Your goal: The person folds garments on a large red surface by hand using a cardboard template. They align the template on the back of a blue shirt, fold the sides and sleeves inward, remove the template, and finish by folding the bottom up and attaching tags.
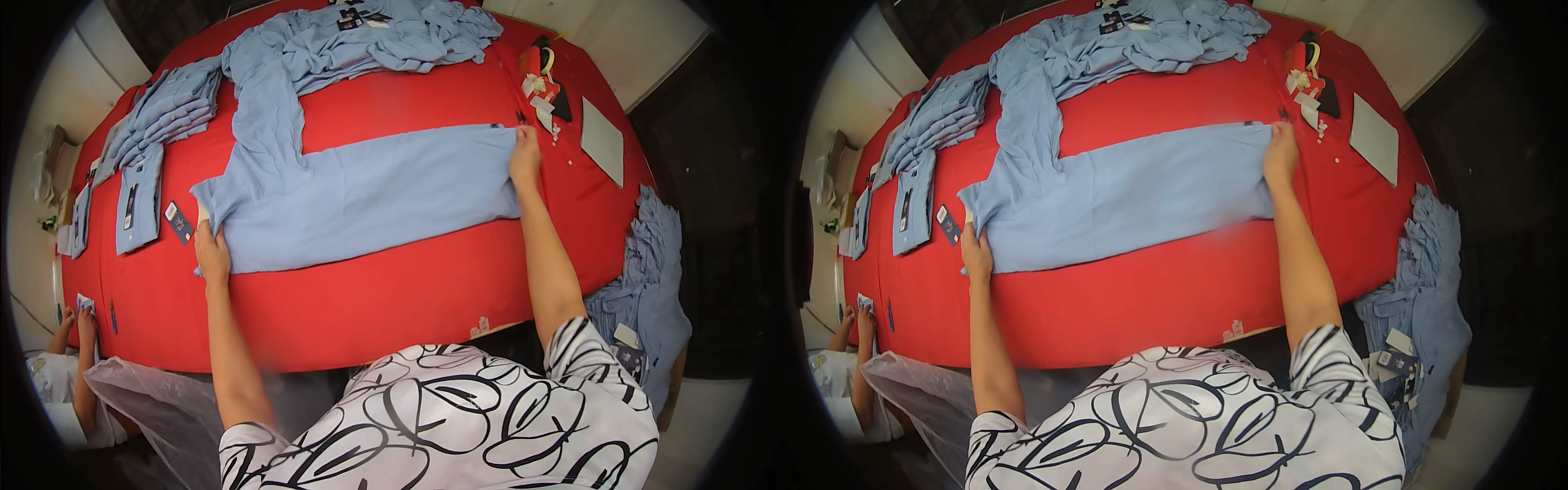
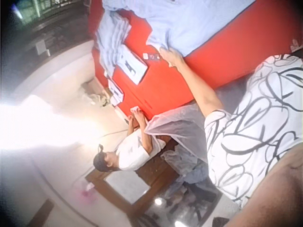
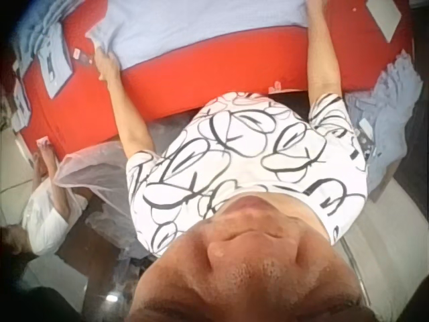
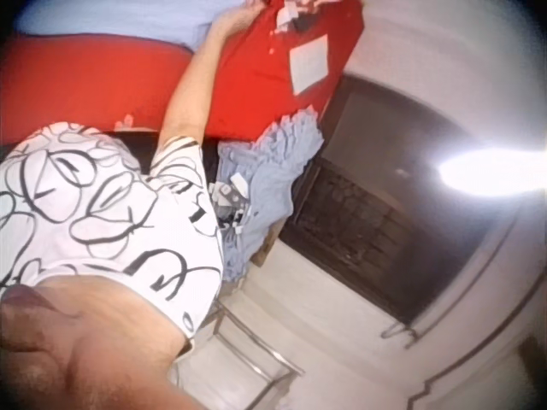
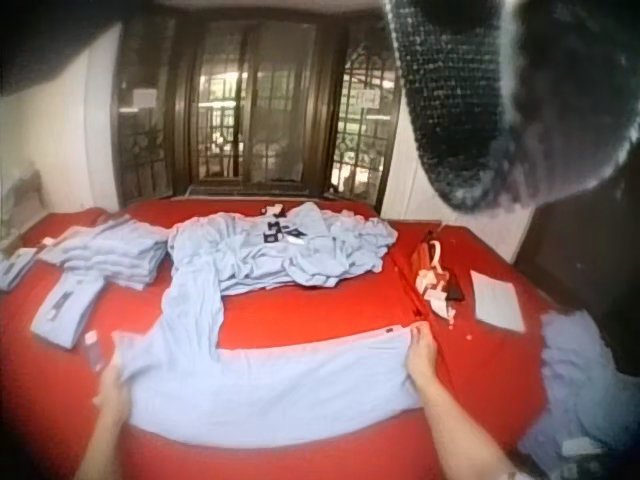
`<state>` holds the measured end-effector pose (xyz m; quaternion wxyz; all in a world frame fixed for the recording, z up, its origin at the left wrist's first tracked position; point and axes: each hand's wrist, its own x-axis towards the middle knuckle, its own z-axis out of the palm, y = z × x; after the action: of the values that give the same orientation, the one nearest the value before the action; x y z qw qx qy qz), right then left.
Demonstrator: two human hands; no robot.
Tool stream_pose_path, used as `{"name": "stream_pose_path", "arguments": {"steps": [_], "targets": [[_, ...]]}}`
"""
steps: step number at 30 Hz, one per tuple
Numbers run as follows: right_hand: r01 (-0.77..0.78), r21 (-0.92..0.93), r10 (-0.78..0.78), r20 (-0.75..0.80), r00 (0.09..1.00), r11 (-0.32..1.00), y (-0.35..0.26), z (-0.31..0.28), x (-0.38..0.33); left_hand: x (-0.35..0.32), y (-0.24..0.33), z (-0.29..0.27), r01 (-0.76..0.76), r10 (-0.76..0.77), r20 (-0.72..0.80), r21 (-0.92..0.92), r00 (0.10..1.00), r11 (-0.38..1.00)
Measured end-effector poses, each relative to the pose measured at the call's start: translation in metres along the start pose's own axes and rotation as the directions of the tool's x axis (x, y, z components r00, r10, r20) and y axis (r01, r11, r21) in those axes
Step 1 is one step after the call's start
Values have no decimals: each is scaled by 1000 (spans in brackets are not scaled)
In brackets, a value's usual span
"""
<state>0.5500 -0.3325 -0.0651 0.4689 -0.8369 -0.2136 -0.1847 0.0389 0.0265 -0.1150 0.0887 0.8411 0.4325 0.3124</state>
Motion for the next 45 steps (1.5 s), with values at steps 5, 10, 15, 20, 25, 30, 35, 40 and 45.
{"name": "stream_pose_path", "arguments": {"steps": [5,10,15,20,25,30,35,40,45], "targets": [[127,-447,-36,207,978,885,8,48,22,-6,1,-2,133,-133,-50,-10,990,991],[185,-513,-102,186,977,838,28,44,34,-3,18,1,216,-223,-89,-83,971,973],[323,-377,-195,338,920,868,-17,17,-51,0,8,-2,233,-233,-98,-13,968,972],[418,-505,-104,537,837,755,-4,-1,-71,11,25,-6,350,-344,-67,190,937,917],[324,-643,73,510,857,694,24,-27,-63,0,42,-20,398,-415,18,251,910,882],[424,-282,-174,620,765,860,-72,21,-28,0,63,-26,154,-94,-200,309,975,938],[298,425,-519,711,475,855,-215,193,-41,-13,86,-6,55,-39,-157,99,987,994],[212,24,-161,736,658,977,-270,345,-23,-10,94,17,102,-117,-118,-130,986,986],[346,491,-600,640,479,800,-367,282,-53,-19,85,15,157,-161,-148,-36,976,987]]}}
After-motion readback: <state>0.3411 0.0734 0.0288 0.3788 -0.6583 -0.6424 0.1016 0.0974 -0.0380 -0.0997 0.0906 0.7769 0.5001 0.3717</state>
